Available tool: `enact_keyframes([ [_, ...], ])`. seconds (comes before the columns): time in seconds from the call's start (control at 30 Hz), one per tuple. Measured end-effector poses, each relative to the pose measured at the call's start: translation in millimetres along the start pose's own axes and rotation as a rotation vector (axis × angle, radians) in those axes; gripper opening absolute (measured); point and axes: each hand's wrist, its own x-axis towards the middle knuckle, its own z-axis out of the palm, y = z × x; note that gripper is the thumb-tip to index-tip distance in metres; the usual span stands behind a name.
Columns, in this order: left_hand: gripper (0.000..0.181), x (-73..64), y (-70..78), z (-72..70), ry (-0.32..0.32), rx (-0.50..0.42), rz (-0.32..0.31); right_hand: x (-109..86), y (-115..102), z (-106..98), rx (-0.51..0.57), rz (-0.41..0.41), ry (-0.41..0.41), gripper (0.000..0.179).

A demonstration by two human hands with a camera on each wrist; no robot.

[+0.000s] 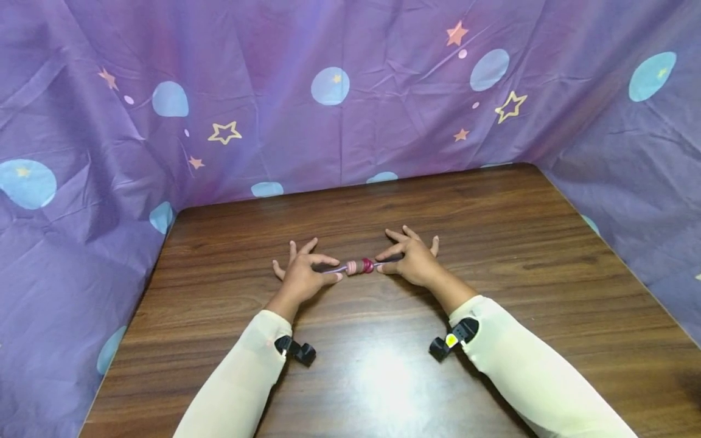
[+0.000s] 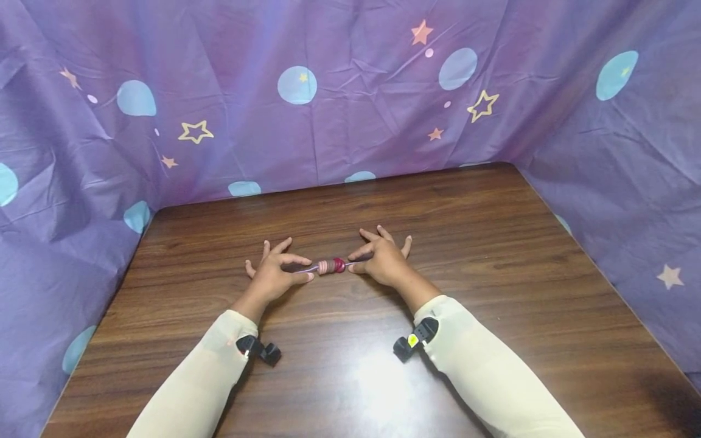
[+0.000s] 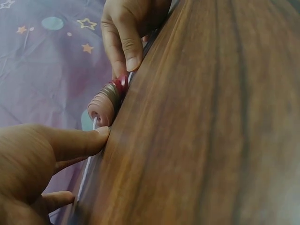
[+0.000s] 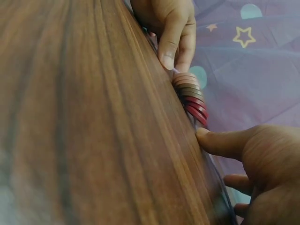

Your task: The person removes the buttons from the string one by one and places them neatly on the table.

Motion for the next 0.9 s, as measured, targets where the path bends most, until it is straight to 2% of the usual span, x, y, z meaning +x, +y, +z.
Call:
enact_keyframes([
  [0.43, 0.017, 1.8, 3.4, 5.4, 0.037, -0.028, -0.063, 1.5, -0.4, 3.0, 0.019, 0.029, 0.039, 0.006],
  [0.9, 0.011, -0.9, 2.9, 8.3, 0.040, 0.002, -0.044, -5.0, -6.8, 4.0, -0.037, -0.010, 0.014, 0.017],
])
